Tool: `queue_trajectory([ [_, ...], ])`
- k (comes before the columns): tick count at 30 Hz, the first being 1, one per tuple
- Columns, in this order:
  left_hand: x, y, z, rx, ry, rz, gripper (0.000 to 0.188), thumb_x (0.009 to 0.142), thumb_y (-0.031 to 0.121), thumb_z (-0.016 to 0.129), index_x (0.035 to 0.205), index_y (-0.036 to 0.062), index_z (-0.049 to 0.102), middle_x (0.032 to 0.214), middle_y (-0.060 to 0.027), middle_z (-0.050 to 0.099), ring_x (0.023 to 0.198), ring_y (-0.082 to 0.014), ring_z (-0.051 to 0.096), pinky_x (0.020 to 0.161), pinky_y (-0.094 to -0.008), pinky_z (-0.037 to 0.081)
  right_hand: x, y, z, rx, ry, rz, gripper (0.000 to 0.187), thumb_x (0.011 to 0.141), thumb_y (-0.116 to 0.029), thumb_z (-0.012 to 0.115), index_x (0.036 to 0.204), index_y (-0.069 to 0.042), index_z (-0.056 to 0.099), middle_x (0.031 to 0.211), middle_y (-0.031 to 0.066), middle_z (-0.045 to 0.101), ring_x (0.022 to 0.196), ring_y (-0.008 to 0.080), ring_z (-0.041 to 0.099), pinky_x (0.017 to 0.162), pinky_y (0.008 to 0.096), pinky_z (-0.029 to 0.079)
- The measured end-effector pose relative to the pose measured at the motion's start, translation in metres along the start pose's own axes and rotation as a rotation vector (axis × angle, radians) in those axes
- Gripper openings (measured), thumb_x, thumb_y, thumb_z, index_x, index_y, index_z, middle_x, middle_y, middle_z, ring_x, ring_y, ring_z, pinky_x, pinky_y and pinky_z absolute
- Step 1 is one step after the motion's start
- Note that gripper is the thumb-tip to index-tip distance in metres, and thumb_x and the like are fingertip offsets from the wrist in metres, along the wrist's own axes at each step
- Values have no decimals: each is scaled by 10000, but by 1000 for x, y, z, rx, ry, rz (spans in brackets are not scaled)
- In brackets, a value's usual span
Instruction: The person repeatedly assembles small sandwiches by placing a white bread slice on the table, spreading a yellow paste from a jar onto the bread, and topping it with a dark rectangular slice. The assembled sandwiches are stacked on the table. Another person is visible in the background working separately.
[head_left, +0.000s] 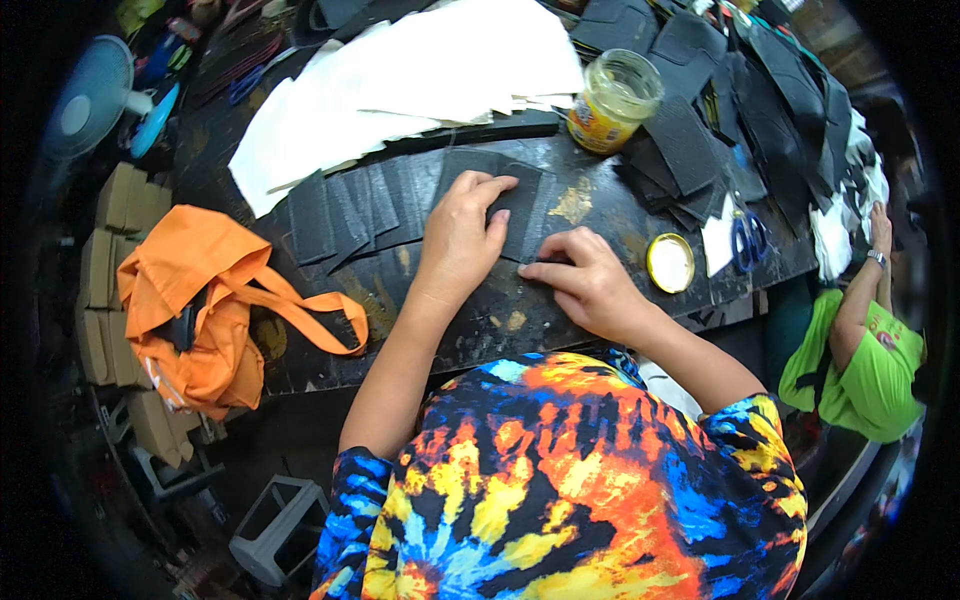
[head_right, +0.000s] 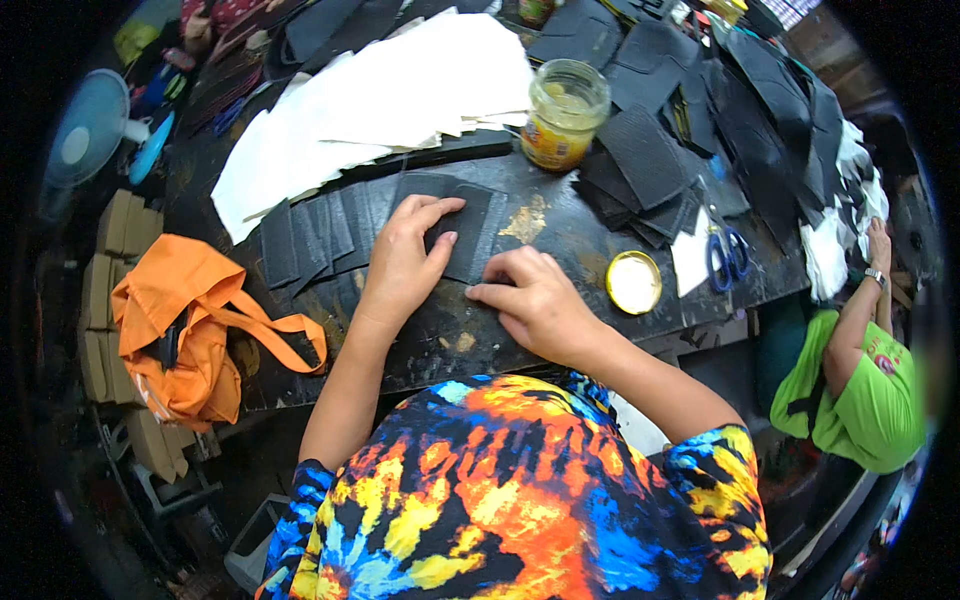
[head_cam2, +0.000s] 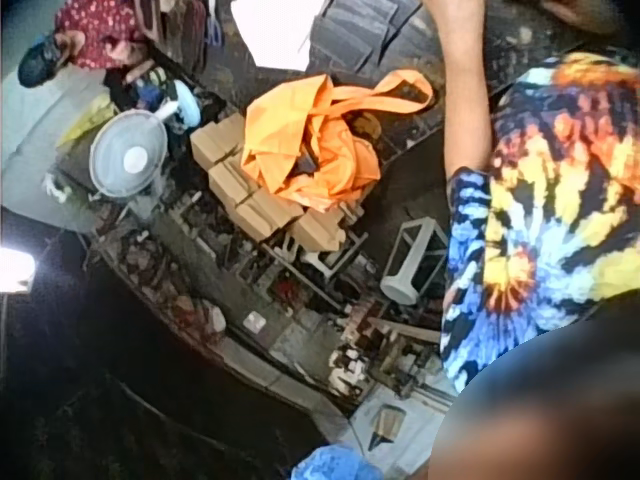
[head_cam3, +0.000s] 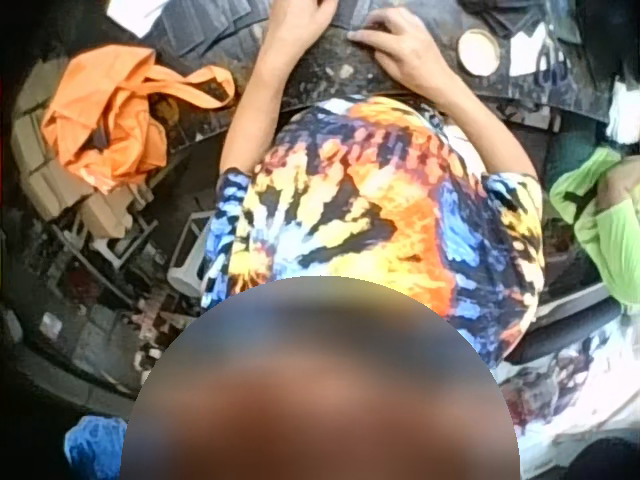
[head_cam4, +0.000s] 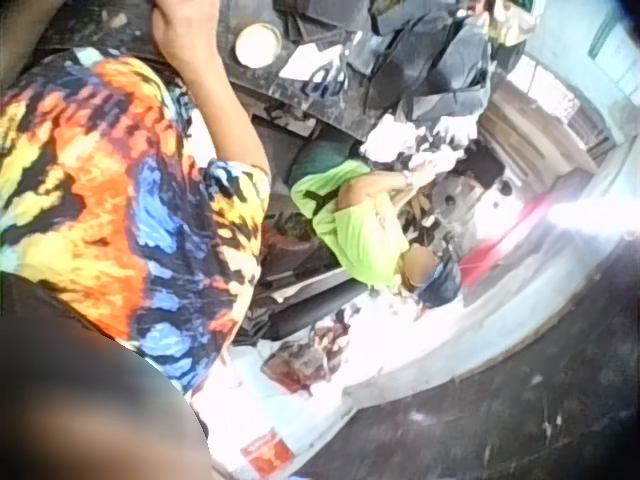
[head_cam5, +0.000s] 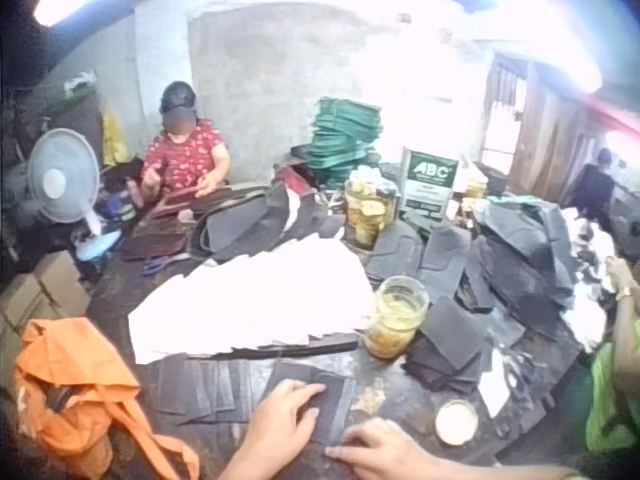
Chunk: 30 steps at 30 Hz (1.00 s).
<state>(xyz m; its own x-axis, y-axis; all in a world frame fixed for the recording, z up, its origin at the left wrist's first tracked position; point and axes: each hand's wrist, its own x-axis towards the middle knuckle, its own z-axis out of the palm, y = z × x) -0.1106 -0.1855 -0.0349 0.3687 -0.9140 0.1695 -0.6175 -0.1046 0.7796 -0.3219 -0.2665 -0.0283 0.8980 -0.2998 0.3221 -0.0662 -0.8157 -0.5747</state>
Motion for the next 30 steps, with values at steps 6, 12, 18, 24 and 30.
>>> queue_trajectory([
  [6,-24,-45,-70,-359,461,-27,340,936,-55,595,1234,33,733,1211,-56,719,1069,-127,659,931,-286,528,14,11,-11,216,68,200,499,905,81,645,1387,-49,644,1160,175,698,1060,322,710,965,407,560],
  [12,-55,-130,-163,-13,518,-596,389,1003,-28,547,1372,17,659,1329,-130,682,1191,-217,664,1050,-342,524,26,7,-3,179,42,124,585,908,27,671,1479,-60,577,1227,184,695,1129,342,703,1013,426,540],
  [18,-42,-83,-118,476,692,-41,373,968,-6,613,1334,35,669,1400,-198,617,1276,-346,615,1115,-460,479,33,-2,-14,231,-82,244,485,871,-75,792,1344,-101,685,1035,122,697,990,307,688,879,428,568],
  [24,0,-15,-35,123,167,-151,566,865,62,814,1395,45,616,1233,-188,691,1074,-329,700,958,-439,566,76,45,-108,-619,418,18,623,720,-540,929,1166,-125,800,1358,143,626,1274,353,561,1050,493,447],
  [30,6,-12,-14,8,44,-109,536,804,36,854,1308,88,680,1162,-156,687,983,-288,705,871,-414,587,117,74,-138,-765,-22,225,933,631,-918,760,1080,-108,874,1543,192,572,1439,381,494,1144,570,391],
])
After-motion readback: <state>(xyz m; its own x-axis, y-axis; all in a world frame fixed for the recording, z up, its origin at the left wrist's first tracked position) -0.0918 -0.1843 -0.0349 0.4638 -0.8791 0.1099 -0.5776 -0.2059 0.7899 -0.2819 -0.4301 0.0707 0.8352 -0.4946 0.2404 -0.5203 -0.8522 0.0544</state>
